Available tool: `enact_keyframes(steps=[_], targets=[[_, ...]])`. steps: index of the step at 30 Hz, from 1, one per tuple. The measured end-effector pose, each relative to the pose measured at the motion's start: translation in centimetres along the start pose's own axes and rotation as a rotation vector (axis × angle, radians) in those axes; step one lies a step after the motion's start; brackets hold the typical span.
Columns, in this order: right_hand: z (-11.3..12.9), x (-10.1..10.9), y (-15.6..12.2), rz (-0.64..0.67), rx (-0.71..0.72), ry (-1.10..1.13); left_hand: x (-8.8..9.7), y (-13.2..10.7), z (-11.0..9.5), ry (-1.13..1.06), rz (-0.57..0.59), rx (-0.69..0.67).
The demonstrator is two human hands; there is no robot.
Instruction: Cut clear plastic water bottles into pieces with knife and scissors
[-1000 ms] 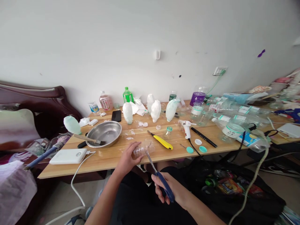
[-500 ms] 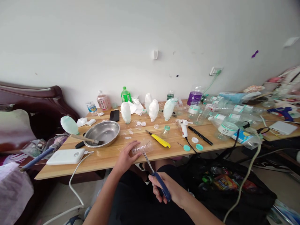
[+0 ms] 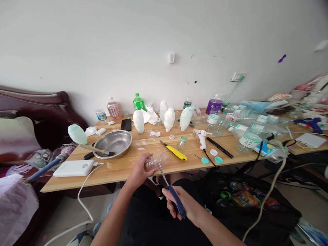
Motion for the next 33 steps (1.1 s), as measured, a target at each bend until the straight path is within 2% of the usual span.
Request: enact_keyframes(steps=[5, 13, 23, 30, 33], targets=[[0.2, 0.2, -0.5, -0.021, -0.013, -0.032, -0.3, 0.1, -0.5, 0.029, 0.031, -0.036], [-0.3, 0.1, -0.2, -0.002, -0.024, 0.026, -0.2, 0.2, -0.2, 0.055, 0.016, -0.086], [0.7, -0.2, -1.0, -0.004, -0.078, 0.028, 0.1, 0.0, -0.4, 0.012, 0.047, -0.056], [-0.8, 0.3, -0.9, -0.017, -0.118, 0.088, 0.0, 0.0, -1.0, -0.007, 0.059, -0.075], [-1.0, 0.5, -0.8, -0.001, -0.097, 0.06, -0.2, 0.2, -0.6, -0.052, 0.044, -0.038]])
Point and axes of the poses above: each hand's wrist, its own y-axis towards the middle knuckle, its own x-axis out of the back of the hand, z = x × y, the point moved 9 cm from there along y, towards the middle knuckle, and after that the axes turned 7 degrees about z, right-handed, at the moved point
